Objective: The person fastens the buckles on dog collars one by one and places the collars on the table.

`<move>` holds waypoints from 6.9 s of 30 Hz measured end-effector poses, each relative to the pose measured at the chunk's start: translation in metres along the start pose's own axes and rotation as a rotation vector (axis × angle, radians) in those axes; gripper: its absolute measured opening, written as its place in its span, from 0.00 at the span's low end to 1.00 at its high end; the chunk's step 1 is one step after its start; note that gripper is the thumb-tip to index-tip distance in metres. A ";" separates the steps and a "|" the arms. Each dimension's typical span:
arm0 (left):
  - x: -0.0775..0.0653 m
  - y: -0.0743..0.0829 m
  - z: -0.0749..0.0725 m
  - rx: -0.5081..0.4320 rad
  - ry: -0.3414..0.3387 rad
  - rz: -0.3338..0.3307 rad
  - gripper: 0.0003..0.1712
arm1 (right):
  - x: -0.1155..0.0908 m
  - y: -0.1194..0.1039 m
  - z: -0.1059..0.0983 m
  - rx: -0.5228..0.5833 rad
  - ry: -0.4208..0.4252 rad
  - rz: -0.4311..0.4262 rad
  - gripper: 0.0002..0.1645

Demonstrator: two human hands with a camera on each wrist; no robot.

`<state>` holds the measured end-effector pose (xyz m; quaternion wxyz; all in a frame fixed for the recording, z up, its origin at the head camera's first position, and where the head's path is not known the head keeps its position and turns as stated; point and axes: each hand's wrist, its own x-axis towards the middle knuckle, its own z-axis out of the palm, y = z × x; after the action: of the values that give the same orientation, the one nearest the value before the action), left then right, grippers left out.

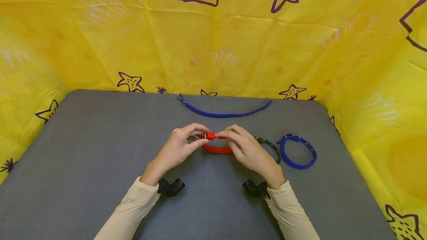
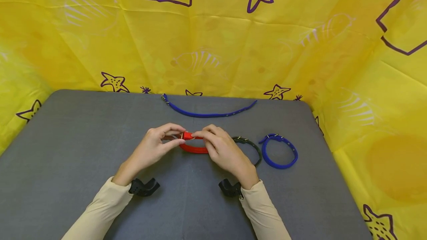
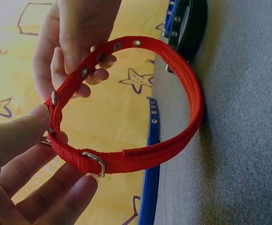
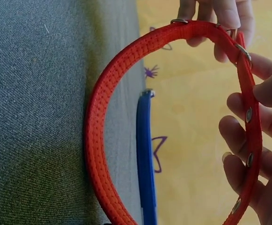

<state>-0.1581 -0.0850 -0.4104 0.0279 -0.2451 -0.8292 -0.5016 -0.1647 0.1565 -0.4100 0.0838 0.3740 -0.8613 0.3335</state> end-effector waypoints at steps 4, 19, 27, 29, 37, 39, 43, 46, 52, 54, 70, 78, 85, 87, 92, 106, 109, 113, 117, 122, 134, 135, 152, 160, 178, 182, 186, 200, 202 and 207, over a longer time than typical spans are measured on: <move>0.000 0.000 0.002 0.003 0.001 0.015 0.13 | 0.001 0.000 0.001 -0.021 0.000 -0.006 0.17; 0.000 0.000 0.001 -0.018 0.014 0.046 0.13 | 0.003 0.001 0.007 0.008 0.089 -0.127 0.13; 0.001 0.001 -0.001 -0.027 -0.020 0.032 0.13 | 0.003 0.000 0.009 -0.039 0.149 -0.134 0.14; 0.001 0.000 -0.001 -0.024 -0.022 0.035 0.13 | 0.003 0.000 0.010 -0.045 0.152 -0.137 0.14; 0.001 0.000 0.002 -0.013 -0.017 0.059 0.13 | 0.007 -0.003 0.016 0.005 0.149 -0.192 0.14; 0.001 0.000 0.003 -0.017 -0.020 0.063 0.13 | 0.007 -0.004 0.017 0.031 0.149 -0.188 0.13; 0.001 0.000 0.002 -0.017 -0.028 0.051 0.15 | 0.006 -0.004 0.018 0.064 0.151 -0.152 0.11; 0.001 -0.002 -0.001 -0.002 -0.033 0.011 0.17 | 0.005 -0.003 0.018 0.078 0.145 -0.124 0.12; 0.002 -0.005 -0.005 0.060 -0.046 -0.017 0.12 | 0.004 0.001 0.019 0.102 0.145 -0.101 0.15; 0.002 -0.006 -0.006 0.062 -0.067 -0.013 0.11 | 0.004 0.001 0.019 0.111 0.142 -0.095 0.15; 0.001 -0.001 -0.011 0.039 -0.124 0.009 0.09 | 0.004 -0.002 0.019 0.154 0.171 -0.017 0.11; 0.000 -0.006 -0.023 0.048 -0.120 -0.021 0.08 | 0.002 0.005 0.013 0.202 0.144 0.075 0.10; -0.002 -0.008 -0.034 0.054 -0.116 -0.083 0.10 | 0.000 0.011 0.009 0.174 0.154 0.095 0.09; -0.003 -0.009 -0.037 0.062 -0.119 -0.105 0.09 | 0.000 0.011 0.008 0.162 0.157 0.097 0.08; -0.003 -0.009 -0.038 0.084 -0.160 -0.145 0.08 | 0.000 0.009 0.008 0.166 0.137 0.098 0.08; -0.002 0.003 -0.015 0.023 -0.169 -0.093 0.05 | 0.002 0.001 0.016 0.195 0.079 0.000 0.06; -0.002 0.003 -0.018 0.015 -0.161 -0.092 0.05 | 0.002 0.002 0.016 0.199 0.077 0.012 0.06; -0.002 0.003 -0.022 0.031 -0.160 -0.106 0.05 | 0.002 0.003 0.015 0.204 0.077 0.027 0.07; -0.002 0.002 -0.025 0.041 -0.171 -0.132 0.06 | 0.002 0.004 0.014 0.209 0.083 0.040 0.08; -0.001 -0.001 -0.025 0.057 -0.255 -0.166 0.07 | 0.002 0.003 0.014 0.201 0.084 0.043 0.07; -0.001 -0.005 -0.020 0.012 -0.385 -0.188 0.11 | 0.002 0.003 0.016 0.206 0.072 0.013 0.07; -0.001 -0.005 -0.020 0.003 -0.392 -0.188 0.11 | 0.002 0.003 0.016 0.207 0.072 0.013 0.06; -0.003 0.001 -0.014 -0.020 -0.393 -0.162 0.08 | 0.003 0.002 0.016 0.222 0.080 0.014 0.06; -0.003 -0.001 -0.017 -0.063 -0.423 -0.234 0.08 | 0.002 0.002 0.015 0.201 0.082 0.020 0.05; -0.001 -0.003 -0.013 -0.156 -0.414 -0.190 0.08 | 0.003 0.003 0.017 0.236 0.087 0.024 0.07; 0.000 -0.003 -0.010 -0.172 -0.369 -0.205 0.06 | 0.004 0.003 0.017 0.228 0.096 0.037 0.07; 0.001 -0.004 -0.008 -0.171 -0.305 -0.220 0.04 | 0.004 0.002 0.017 0.220 0.096 0.054 0.07; 0.000 -0.009 -0.017 0.056 -0.159 -0.053 0.07 | 0.003 0.002 0.017 0.184 0.091 0.098 0.13; 0.001 -0.009 -0.014 0.049 -0.139 -0.019 0.06 | 0.003 0.001 0.018 0.204 0.093 0.089 0.13; 0.001 -0.009 -0.009 0.015 -0.083 0.039 0.06 | 0.003 0.000 0.018 0.234 0.120 0.061 0.14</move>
<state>-0.1642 -0.0953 -0.4128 0.0051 -0.2818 -0.8284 -0.4840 -0.1646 0.1432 -0.4226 0.0809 0.3340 -0.8208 0.4562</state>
